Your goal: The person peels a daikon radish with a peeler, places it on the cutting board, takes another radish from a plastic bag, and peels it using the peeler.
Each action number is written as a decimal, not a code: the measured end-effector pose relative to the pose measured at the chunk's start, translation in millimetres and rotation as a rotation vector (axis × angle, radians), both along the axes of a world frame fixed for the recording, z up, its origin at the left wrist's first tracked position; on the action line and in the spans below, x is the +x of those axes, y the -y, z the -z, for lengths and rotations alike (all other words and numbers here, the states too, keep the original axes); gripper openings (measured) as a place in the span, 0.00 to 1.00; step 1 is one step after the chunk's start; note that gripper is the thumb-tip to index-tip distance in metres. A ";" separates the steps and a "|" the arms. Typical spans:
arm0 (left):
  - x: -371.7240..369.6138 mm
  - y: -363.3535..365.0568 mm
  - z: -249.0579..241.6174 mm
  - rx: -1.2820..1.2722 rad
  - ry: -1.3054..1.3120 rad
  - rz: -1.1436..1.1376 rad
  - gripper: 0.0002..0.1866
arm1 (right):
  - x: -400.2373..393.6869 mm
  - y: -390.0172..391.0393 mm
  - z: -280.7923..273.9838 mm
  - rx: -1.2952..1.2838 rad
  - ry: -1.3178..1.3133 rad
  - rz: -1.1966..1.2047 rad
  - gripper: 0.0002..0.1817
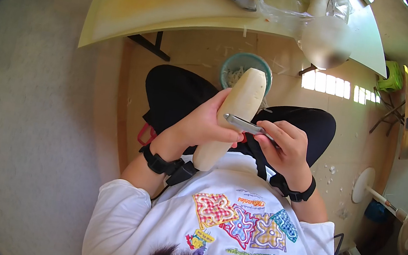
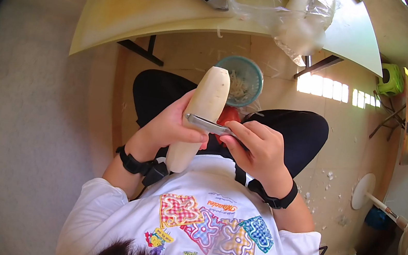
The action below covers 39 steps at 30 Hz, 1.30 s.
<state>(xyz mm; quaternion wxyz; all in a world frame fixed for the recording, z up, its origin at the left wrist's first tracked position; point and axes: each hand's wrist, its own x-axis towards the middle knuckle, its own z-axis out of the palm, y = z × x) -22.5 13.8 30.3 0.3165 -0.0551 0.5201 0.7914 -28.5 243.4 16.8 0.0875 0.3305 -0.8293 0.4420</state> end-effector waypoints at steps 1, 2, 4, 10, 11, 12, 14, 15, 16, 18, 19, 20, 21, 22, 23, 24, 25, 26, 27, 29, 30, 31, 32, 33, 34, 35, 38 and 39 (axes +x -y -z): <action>-0.2 0.0 0.0 -0.001 -0.012 0.003 0.43 | 0.4 -0.4 0.5 0.009 0.045 -0.021 0.12; 0.4 1.4 1.6 0.000 -0.012 0.003 0.43 | 0.6 0.2 1.2 0.009 0.044 -0.021 0.12; 1.4 5.7 6.2 -0.048 -0.054 0.037 0.43 | -0.1 2.5 2.4 -0.006 0.035 0.015 0.12; 5.5 2.2 12.6 -0.036 -0.040 0.056 0.47 | -5.3 0.8 0.2 -0.008 0.057 0.054 0.12; 5.0 1.7 12.0 -0.034 -0.041 0.057 0.47 | -4.9 0.1 0.9 0.007 0.058 0.052 0.12; 5.5 1.7 10.7 -0.035 -0.047 0.053 0.47 | -4.7 0.0 1.1 0.009 0.060 0.053 0.12; 7.1 3.2 11.5 -0.038 -0.049 0.047 0.47 | -5.0 2.1 2.2 -0.013 0.034 0.046 0.12; 7.6 3.9 13.7 -0.016 -0.070 0.046 0.46 | -5.1 3.0 2.9 -0.013 0.035 0.046 0.12; 7.6 4.3 14.8 0.006 -0.092 0.045 0.46 | -5.3 3.7 3.6 -0.031 0.035 0.068 0.11; 9.4 4.8 11.4 0.015 -0.068 0.077 0.46 | -7.6 1.4 0.7 -0.052 0.054 0.131 0.10; 10.6 5.1 10.0 0.024 -0.046 0.109 0.47 | -11.3 -2.8 -1.9 -0.055 0.072 0.172 0.10; 12.7 3.9 11.5 0.023 -0.045 0.110 0.47 | -16.5 -6.7 2.4 -0.119 0.060 0.219 0.08; 15.6 1.4 14.4 -0.015 -0.227 0.165 0.47 | -23.0 -10.0 0.1 -0.040 0.054 0.287 0.07; 16.4 0.3 14.0 -0.032 -0.317 0.198 0.47 | -26.7 -16.2 4.9 -0.022 0.107 0.297 0.07; 17.2 -0.8 13.4 -0.049 -0.408 0.226 0.47 | -27.8 -22.8 11.0 -0.003 0.159 0.308 0.06; 14.6 -1.7 8.9 0.027 -0.288 0.169 0.47 | -27.1 -26.5 18.7 -0.001 0.155 0.303 0.06; 13.2 -1.6 6.7 0.102 -0.168 0.106 0.46 | -24.8 -28.7 27.5 -0.168 0.269 0.342 0.07; 11.3 0.7 8.6 0.141 -0.140 0.055 0.43 | -21.2 -29.2 31.6 -0.337 0.389 0.379 0.07; 9.2 4.4 10.8 0.138 -0.141 0.049 0.43 | -19.2 -28.1 30.2 -0.338 0.389 0.372 0.07; 5.0 9.6 14.4 0.165 -0.088 0.045 0.45 | -13.3 -27.5 23.8 -0.456 0.519 0.399 0.07; 3.6 9.4 13.7 0.148 -0.106 0.035 0.43 | -9.3 -27.1 19.9 -0.456 0.520 0.405 0.07; 2.7 8.4 12.2 0.148 -0.103 0.040 0.43 | -5.4 -25.0 15.8 -0.384 0.459 0.350 0.07; 2.1 7.7 10.1 0.109 -0.098 0.022 0.41 | -2.1 -21.7 11.1 -0.312 0.398 0.294 0.07; 1.6 7.1 9.1 0.069 -0.094 0.003 0.38 | 0.1 -17.4 4.7 -0.276 0.360 0.228 0.07; 1.9 6.5 10.1 0.068 -0.095 0.004 0.38 | 0.2 -12.5 -6.3 -0.214 0.318 0.154 0.07; 2.7 5.9 11.9 0.050 -0.089 -0.015 0.38 | 0.2 -6.7 -14.5 -0.151 0.274 0.082 0.08; 4.4 4.8 16.8 0.041 -0.108 -0.024 0.40 | 0.2 8.4 -11.4 -0.092 0.175 0.016 0.12; 4.3 4.8 17.7 0.050 -0.132 -0.018 0.41 | 0.1 10.1 -10.1 -0.057 0.163 0.005 0.12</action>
